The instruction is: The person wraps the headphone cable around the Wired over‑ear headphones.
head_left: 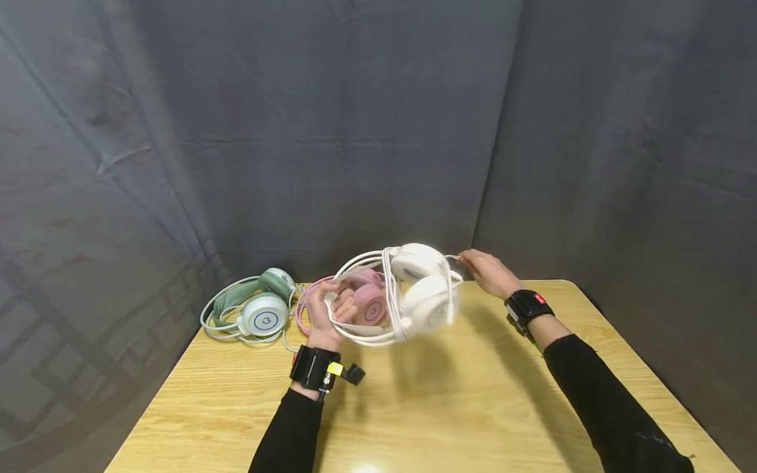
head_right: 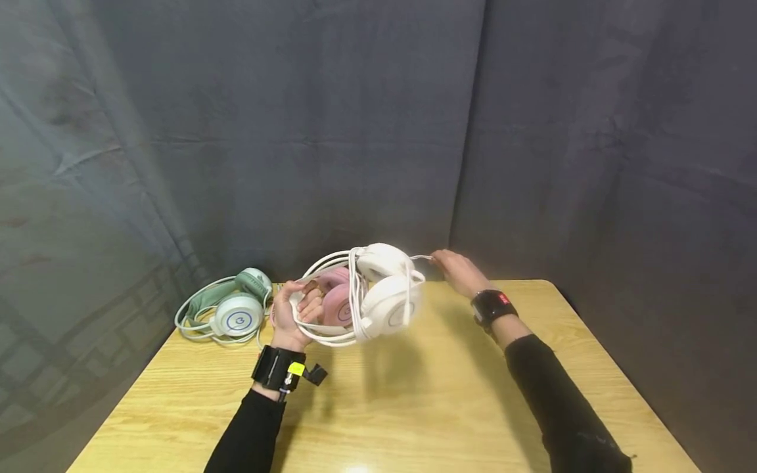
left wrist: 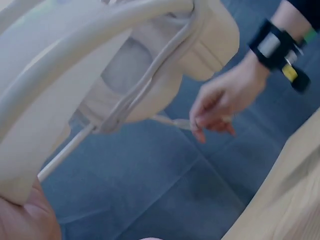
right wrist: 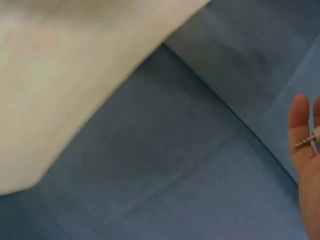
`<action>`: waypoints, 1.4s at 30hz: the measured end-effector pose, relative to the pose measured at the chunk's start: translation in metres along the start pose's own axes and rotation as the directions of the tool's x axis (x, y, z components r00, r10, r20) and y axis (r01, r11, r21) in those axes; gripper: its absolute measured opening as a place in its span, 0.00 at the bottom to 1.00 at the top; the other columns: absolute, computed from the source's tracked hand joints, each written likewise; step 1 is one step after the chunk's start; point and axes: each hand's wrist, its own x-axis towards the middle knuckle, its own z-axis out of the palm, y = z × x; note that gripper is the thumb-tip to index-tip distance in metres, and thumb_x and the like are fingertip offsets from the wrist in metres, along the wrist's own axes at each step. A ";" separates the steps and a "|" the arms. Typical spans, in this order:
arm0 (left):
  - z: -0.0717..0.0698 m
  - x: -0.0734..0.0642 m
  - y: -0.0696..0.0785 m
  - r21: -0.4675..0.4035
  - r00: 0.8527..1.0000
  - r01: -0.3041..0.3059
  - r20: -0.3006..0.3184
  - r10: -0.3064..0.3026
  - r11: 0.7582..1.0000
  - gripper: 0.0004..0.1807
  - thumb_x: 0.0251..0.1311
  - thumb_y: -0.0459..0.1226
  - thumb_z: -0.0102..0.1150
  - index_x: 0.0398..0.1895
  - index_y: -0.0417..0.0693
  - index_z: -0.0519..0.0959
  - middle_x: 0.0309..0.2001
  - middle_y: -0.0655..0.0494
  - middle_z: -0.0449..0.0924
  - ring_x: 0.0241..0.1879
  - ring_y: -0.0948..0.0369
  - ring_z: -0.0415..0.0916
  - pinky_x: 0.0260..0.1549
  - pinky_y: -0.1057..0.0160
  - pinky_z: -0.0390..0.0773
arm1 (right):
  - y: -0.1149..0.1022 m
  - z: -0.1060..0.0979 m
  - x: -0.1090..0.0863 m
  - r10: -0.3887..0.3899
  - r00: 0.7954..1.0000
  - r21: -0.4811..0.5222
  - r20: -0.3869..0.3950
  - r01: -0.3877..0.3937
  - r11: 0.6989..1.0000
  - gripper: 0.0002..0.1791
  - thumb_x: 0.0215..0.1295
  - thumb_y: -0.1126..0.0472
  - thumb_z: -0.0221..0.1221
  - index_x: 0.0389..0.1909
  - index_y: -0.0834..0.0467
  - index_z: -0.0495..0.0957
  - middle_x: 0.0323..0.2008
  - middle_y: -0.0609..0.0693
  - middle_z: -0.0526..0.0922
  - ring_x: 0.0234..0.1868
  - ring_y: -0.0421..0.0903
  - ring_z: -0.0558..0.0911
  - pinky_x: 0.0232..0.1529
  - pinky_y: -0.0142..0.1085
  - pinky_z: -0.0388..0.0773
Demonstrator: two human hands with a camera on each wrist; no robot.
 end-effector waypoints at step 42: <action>0.025 0.018 -0.038 -0.330 0.947 -0.232 -0.293 0.134 0.915 0.08 0.52 0.35 0.39 0.29 0.50 0.71 0.17 0.63 0.60 0.09 0.61 0.66 0.28 0.61 0.77 | -0.094 0.090 -0.069 0.111 0.990 0.124 0.090 -0.122 0.985 0.17 0.68 0.65 0.56 0.56 0.57 0.79 0.53 0.57 0.83 0.52 0.55 0.83 0.54 0.49 0.79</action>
